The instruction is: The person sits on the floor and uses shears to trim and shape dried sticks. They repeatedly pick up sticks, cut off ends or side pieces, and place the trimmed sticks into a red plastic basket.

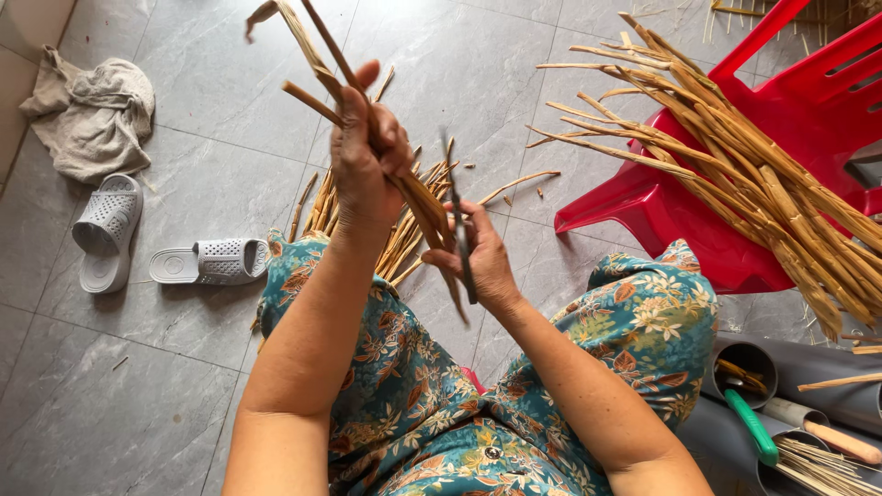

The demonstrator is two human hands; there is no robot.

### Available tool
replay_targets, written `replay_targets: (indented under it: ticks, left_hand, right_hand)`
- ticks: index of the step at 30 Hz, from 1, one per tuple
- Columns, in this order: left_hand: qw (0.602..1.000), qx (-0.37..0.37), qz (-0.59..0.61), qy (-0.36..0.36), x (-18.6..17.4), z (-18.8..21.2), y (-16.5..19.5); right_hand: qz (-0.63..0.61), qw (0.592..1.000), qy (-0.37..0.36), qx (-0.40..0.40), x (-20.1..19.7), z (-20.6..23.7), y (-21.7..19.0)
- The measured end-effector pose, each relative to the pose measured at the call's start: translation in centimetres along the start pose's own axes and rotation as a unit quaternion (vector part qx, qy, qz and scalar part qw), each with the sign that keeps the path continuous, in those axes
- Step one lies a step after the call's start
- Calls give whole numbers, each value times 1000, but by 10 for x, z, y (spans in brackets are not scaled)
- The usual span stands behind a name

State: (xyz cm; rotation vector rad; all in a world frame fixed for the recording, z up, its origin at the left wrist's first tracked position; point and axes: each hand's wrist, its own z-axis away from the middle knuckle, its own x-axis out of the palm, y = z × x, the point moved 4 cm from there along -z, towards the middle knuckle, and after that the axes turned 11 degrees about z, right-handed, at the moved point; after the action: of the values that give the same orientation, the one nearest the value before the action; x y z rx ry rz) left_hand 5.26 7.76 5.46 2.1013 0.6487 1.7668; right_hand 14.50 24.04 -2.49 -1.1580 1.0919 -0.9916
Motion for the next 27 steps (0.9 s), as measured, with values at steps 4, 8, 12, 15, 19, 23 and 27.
replay_targets:
  ticks: [4,8,12,15,19,23,27]
  left_hand:
    - [999,-28,10,18,6,4,-12]
    - [1000,-6,-14,16,-3,0,-9]
    - [979,15,-198,46,-31,-5,0]
    - [870,-110,-476,67,-59,-16,26]
    - [888,-330,-320,-12,-67,1,68]
    - [985,-137,96,-53,-35,14,101]
    - [991,-3,63,120,-35,3,104]
  right_hand:
    - [14,1000,-24,7,10,-6,14]
    - [99,991,14,85,-3,-15,29]
    - [229,964,137,-15,-36,-24,13]
    - [327,925,186,-60,-53,-21,-3]
    - [416,874,222,-116,-56,-13,-22]
    - [458,836,233,-191,-42,-6,-31]
    - [473,822,227,-221,-31,-4,-30]
